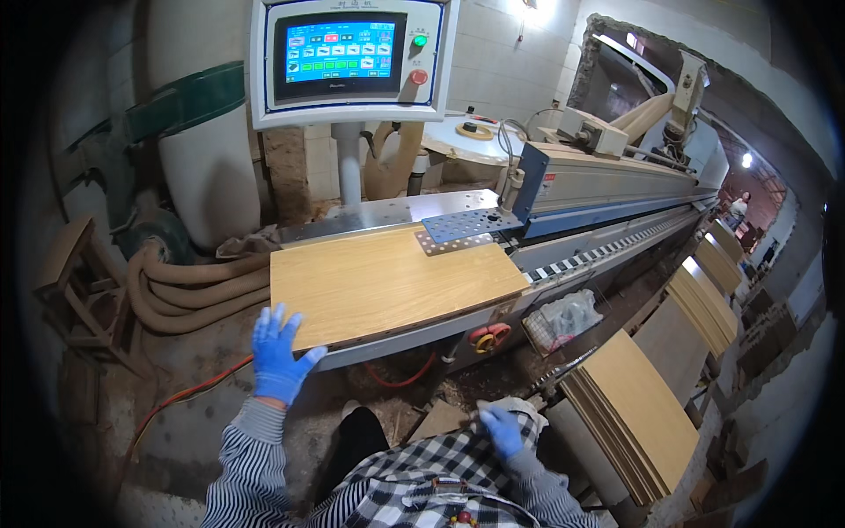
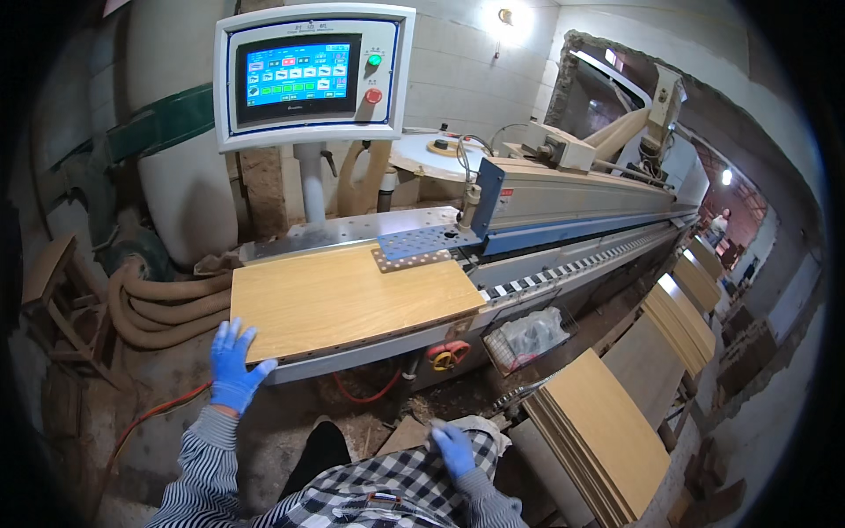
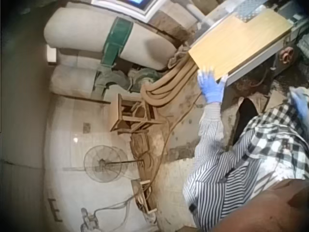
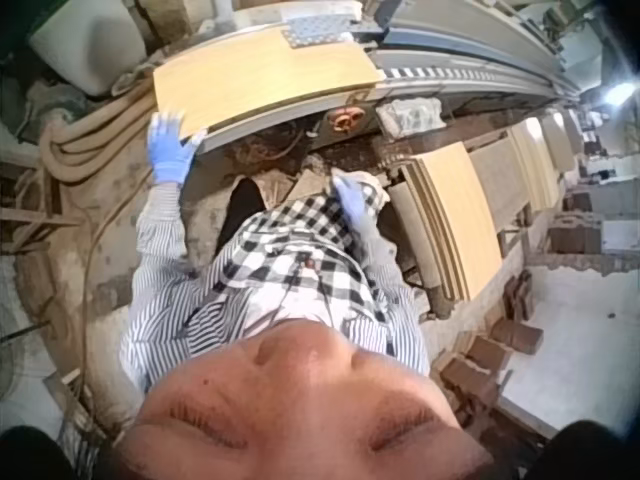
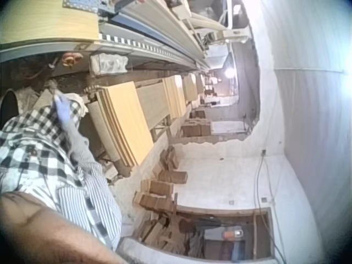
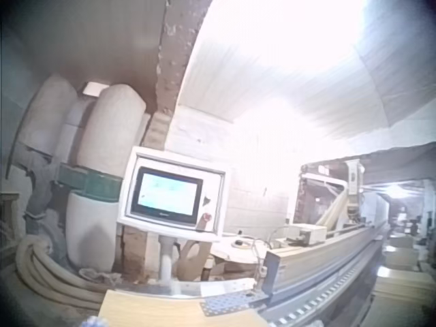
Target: The person operates a CNC woodworking machine, placing rectangular wooden boards onto the conveyor and adjusting machine components with pliers. The person also handles a coiled yellow cable on a circular table and uses a utility knife to cut it.
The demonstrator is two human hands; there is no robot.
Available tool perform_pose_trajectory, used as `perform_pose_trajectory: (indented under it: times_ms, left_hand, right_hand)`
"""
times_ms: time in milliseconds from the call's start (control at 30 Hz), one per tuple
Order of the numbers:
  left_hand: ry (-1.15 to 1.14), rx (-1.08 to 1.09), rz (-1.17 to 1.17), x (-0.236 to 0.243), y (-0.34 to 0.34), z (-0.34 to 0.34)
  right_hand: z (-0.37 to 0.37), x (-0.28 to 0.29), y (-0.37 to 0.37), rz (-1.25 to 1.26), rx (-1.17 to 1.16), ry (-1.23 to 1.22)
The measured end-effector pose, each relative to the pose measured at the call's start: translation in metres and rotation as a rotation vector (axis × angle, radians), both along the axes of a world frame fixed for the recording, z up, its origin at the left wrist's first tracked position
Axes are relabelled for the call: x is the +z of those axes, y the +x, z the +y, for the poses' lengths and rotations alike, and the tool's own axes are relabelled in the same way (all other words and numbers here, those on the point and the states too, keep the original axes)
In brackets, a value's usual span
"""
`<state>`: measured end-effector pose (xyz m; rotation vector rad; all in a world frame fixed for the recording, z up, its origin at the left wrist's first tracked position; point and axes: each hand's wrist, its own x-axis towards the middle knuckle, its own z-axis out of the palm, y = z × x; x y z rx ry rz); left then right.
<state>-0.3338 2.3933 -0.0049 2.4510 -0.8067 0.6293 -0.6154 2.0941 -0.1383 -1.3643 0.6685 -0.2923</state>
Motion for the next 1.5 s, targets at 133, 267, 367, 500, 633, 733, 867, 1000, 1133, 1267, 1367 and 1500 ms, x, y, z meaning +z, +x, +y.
perform_pose_trajectory:
  times_ms: [133,267,367,500,633,733,867,1000,1133,1267,1367,1500]
  left_hand:
    - [0.006,0.071,0.052,-0.009,0.003,0.039]
    - [-0.179,-0.023,0.158,-0.019,0.008,0.03]
    - [-0.148,-0.037,0.149,-0.014,0.007,0.012]
    - [-0.061,-0.048,0.07,-0.001,0.003,-0.025]
    - [-0.025,-0.071,0.065,0.008,-0.003,-0.061]
    - [0.039,-0.138,-0.019,0.009,-0.002,-0.081]
    - [0.172,-0.202,0.051,0.016,-0.005,-0.101]
    - [0.191,-0.167,-0.117,-0.003,0.001,-0.1]
    - [0.171,-0.141,-0.195,-0.008,0.002,-0.103]
    - [0.155,-0.131,-0.209,-0.009,0.0,-0.108]
    - [0.139,-0.136,-0.219,-0.011,0.002,-0.109]
    - [0.154,-0.116,-0.212,-0.011,0.001,-0.107]
  right_hand:
    - [0.011,-0.049,-0.054,0.07,-0.04,-0.196]
    - [0.025,-0.027,-0.042,0.192,0.006,-0.674]
    - [0.022,-0.037,-0.038,0.208,0.049,-0.699]
    - [0.021,-0.036,-0.038,0.246,0.073,-0.701]
    - [0.021,-0.037,-0.04,0.231,0.053,-0.668]
    - [0.008,-0.034,-0.043,0.167,0.009,-0.264]
    - [-0.053,-0.014,-0.042,0.021,-0.172,-0.958]
    - [-0.109,0.049,-0.032,0.271,-0.339,-1.563]
    - [-0.166,0.058,-0.037,0.664,-0.309,-1.874]
    - [-0.202,0.036,-0.059,0.668,-0.172,-1.73]
    - [-0.202,0.028,-0.068,0.658,-0.178,-1.721]
    - [-0.174,0.018,-0.079,0.61,-0.243,-1.764]
